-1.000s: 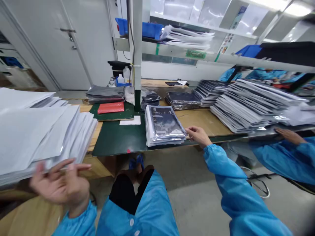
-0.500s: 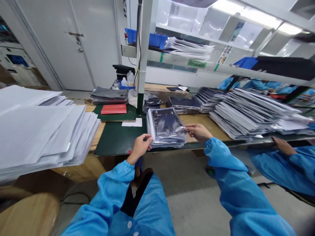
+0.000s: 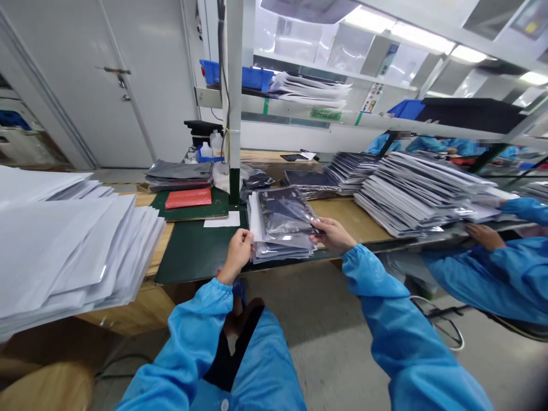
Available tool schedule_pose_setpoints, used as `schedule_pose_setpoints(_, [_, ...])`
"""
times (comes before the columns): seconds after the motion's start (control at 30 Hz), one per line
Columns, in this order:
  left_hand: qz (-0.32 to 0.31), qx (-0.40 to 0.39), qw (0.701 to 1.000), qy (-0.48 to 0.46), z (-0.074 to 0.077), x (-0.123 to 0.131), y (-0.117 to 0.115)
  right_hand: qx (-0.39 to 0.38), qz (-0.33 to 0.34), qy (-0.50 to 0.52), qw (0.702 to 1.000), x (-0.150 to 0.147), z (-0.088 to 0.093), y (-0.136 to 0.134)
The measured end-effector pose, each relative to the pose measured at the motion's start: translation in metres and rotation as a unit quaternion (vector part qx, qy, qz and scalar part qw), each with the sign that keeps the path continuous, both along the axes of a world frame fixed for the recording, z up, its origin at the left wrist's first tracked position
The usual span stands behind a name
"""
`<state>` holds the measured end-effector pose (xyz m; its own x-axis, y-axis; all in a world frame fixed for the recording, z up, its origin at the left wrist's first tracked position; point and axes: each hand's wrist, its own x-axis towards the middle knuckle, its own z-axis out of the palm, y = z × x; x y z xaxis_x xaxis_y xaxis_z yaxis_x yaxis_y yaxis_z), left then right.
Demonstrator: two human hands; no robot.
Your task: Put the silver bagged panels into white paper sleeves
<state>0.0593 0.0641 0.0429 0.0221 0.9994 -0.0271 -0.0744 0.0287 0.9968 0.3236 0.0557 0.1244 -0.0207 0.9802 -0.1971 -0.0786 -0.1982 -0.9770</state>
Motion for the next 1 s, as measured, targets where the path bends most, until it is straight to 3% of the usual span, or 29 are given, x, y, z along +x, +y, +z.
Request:
schedule_pose_setpoints(0.17, [-0.002, 0.048, 0.997, 0.060, 0.019, -0.043, 0.032, 0.101, -0.044, 0.069, 0.991, 0.025, -0.001, -0.043])
schedule_pose_setpoints(0.3, [0.068, 0.104, 0.979, 0.162, 0.038, -0.071, 0.070, 0.093, -0.075, 0.104, 0.987, 0.037, -0.013, -0.088])
schedule_pose_setpoints(0.4, [0.126, 0.142, 0.964, 0.187, 0.046, -0.063, 0.075, 0.077, -0.112, 0.117, 0.984, 0.033, -0.030, -0.120])
schedule_pose_setpoints(0.47, [0.119, 0.197, 0.945, 0.234, 0.045, -0.044, 0.063, 0.070, -0.139, 0.119, 0.981, 0.026, -0.045, -0.140])
schedule_pose_setpoints(0.63, [-0.068, 0.296, 0.840, 0.450, 0.038, -0.001, 0.018, 0.057, -0.188, 0.123, 0.973, 0.006, -0.078, -0.184])
schedule_pose_setpoints(0.8, [-0.128, 0.275, 0.755, 0.581, 0.049, 0.007, 0.010, 0.044, -0.189, 0.124, 0.973, -0.007, -0.091, -0.217])
schedule_pose_setpoints(0.93, [-0.163, 0.260, 0.670, 0.676, 0.061, 0.011, 0.011, 0.043, -0.164, 0.131, 0.977, -0.012, -0.095, -0.229])
schedule_pose_setpoints(1.0, [-0.161, 0.264, 0.646, 0.698, 0.064, 0.014, 0.010, 0.047, -0.142, 0.135, 0.980, -0.016, -0.096, -0.232])
